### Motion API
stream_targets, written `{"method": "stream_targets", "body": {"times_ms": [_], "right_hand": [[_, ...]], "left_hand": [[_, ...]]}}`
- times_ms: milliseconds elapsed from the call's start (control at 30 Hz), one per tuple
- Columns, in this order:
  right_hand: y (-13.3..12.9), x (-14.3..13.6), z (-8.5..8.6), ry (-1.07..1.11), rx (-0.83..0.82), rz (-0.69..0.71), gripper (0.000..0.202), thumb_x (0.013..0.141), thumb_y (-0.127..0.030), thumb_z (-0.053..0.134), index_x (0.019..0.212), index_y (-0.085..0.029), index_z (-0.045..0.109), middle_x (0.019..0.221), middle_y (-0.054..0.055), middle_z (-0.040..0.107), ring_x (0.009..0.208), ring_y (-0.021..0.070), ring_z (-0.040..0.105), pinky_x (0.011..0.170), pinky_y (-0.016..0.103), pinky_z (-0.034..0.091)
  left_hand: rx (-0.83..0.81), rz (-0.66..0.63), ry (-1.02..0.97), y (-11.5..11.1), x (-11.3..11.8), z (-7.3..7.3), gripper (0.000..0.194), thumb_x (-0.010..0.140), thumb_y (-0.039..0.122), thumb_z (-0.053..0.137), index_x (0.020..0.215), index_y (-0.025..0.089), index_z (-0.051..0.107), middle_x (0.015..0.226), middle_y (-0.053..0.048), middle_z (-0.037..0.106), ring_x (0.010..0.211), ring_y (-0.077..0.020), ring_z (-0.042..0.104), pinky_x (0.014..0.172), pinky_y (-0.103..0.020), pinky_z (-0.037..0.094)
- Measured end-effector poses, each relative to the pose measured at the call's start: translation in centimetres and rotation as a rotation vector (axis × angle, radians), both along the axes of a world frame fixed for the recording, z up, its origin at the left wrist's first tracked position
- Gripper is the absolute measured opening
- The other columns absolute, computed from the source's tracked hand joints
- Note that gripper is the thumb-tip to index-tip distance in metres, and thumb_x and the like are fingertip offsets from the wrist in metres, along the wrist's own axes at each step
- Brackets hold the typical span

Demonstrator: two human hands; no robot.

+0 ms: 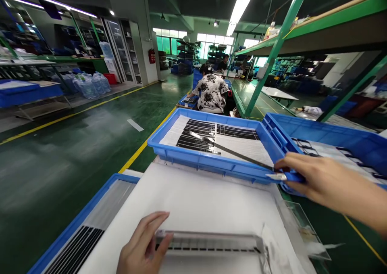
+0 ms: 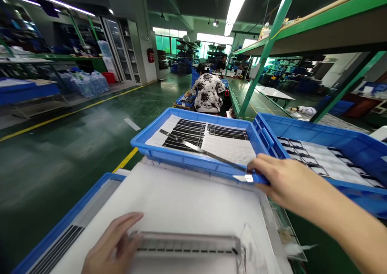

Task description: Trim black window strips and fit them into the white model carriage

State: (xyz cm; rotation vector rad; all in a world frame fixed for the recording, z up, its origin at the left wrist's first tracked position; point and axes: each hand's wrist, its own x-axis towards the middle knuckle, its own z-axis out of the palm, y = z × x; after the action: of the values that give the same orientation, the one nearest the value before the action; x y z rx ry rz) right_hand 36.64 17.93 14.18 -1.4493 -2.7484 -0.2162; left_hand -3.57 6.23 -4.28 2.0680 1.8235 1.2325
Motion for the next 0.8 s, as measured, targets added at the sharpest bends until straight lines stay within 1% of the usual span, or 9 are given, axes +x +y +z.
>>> {"method": "stream_targets", "body": {"times_ms": [100, 133, 200, 267, 367, 467, 567, 667, 800], "right_hand": [[-5.6, -2.1, -3.7, 0.310, -0.030, 0.056, 0.018, 0.095, -0.025, 0.054, 0.110, -0.028, 0.062, 0.099, 0.005, 0.072, 0.078, 0.0243, 0.073, 0.061, 0.032, 0.056], [-7.2, -2.9, -5.0, 0.366, -0.082, 0.044, 0.017, 0.096, -0.022, 0.052, 0.110, -0.028, 0.061, 0.096, 0.005, 0.070, 0.076, 0.0229, 0.072, 0.062, 0.031, 0.055], [-9.5, -4.2, -7.4, 0.469, -0.155, -0.017, 0.017, 0.098, -0.022, 0.050, 0.111, -0.027, 0.060, 0.092, 0.005, 0.069, 0.075, 0.0214, 0.070, 0.061, 0.029, 0.051], [-10.8, -4.8, -9.3, 0.565, -0.194, -0.092, 0.012, 0.100, -0.027, 0.052, 0.107, -0.026, 0.062, 0.089, 0.005, 0.067, 0.073, 0.0206, 0.068, 0.062, 0.028, 0.050], [-11.8, -4.4, -11.5, 0.644, -0.208, -0.211, 0.013, 0.100, -0.034, 0.055, 0.099, -0.027, 0.066, 0.085, 0.004, 0.067, 0.072, 0.0208, 0.066, 0.065, 0.030, 0.050], [-12.9, -3.5, -13.1, 0.662, -0.215, -0.272, 0.015, 0.100, -0.037, 0.056, 0.097, -0.026, 0.066, 0.084, 0.005, 0.068, 0.073, 0.0219, 0.066, 0.067, 0.031, 0.051], [-14.9, -2.9, -14.6, 0.680, -0.226, -0.320, 0.015, 0.099, -0.037, 0.057, 0.096, -0.025, 0.065, 0.087, 0.005, 0.070, 0.073, 0.0214, 0.066, 0.069, 0.030, 0.052], [-17.3, -2.9, -15.7, 0.697, -0.245, -0.383, 0.013, 0.099, -0.036, 0.057, 0.098, -0.026, 0.066, 0.093, 0.005, 0.072, 0.077, 0.0211, 0.069, 0.068, 0.027, 0.053], [-20.3, -4.3, -16.8, 0.808, -0.287, -0.537, 0.015, 0.097, -0.040, 0.061, 0.097, -0.026, 0.067, 0.096, 0.005, 0.073, 0.083, 0.0218, 0.070, 0.073, 0.026, 0.054]], "left_hand": [[-0.166, 0.152, 0.284, 1.1, 1.8, 3.4, 0.034, 0.100, 0.044, 0.056, 0.128, 0.028, 0.067, 0.121, -0.006, 0.072, 0.081, -0.0215, 0.072, 0.056, -0.028, 0.052], [-0.256, 0.118, 0.351, 1.7, 2.1, 4.1, 0.034, 0.099, 0.043, 0.057, 0.126, 0.025, 0.069, 0.118, -0.008, 0.073, 0.082, -0.0238, 0.072, 0.057, -0.031, 0.053], [-0.309, -0.024, 0.410, 2.9, 2.4, 4.6, 0.039, 0.094, 0.041, 0.067, 0.127, 0.022, 0.070, 0.123, -0.012, 0.071, 0.105, -0.0323, 0.068, 0.088, -0.046, 0.056], [-0.333, -0.287, 0.381, 3.8, 2.4, 3.9, 0.049, 0.090, 0.038, 0.074, 0.136, 0.023, 0.065, 0.141, -0.016, 0.062, 0.129, -0.0378, 0.056, 0.106, -0.057, 0.046], [-0.379, -0.443, 0.344, 4.2, 2.3, 2.1, 0.042, 0.090, 0.034, 0.075, 0.129, 0.020, 0.068, 0.134, -0.013, 0.067, 0.124, -0.0322, 0.061, 0.105, -0.050, 0.048], [-0.389, -0.506, 0.319, 3.3, 2.4, 1.0, 0.025, 0.093, 0.022, 0.068, 0.117, 0.018, 0.070, 0.120, -0.010, 0.073, 0.108, -0.0262, 0.068, 0.098, -0.044, 0.052], [-0.360, -0.533, 0.297, 1.5, 2.7, 0.4, 0.044, 0.093, 0.008, 0.058, 0.136, 0.019, 0.059, 0.122, -0.010, 0.071, 0.109, -0.0261, 0.066, 0.097, -0.044, 0.052], [-0.238, -0.536, 0.312, -0.5, 2.7, -0.2, 0.065, 0.090, -0.003, 0.044, 0.151, 0.021, 0.045, 0.118, -0.011, 0.068, 0.109, -0.0272, 0.062, 0.096, -0.047, 0.052], [-0.146, -0.572, 0.312, -2.8, 1.9, -0.2, 0.059, 0.095, 0.003, 0.048, 0.150, 0.020, 0.047, 0.122, -0.014, 0.064, 0.114, -0.0285, 0.058, 0.102, -0.050, 0.049]]}}
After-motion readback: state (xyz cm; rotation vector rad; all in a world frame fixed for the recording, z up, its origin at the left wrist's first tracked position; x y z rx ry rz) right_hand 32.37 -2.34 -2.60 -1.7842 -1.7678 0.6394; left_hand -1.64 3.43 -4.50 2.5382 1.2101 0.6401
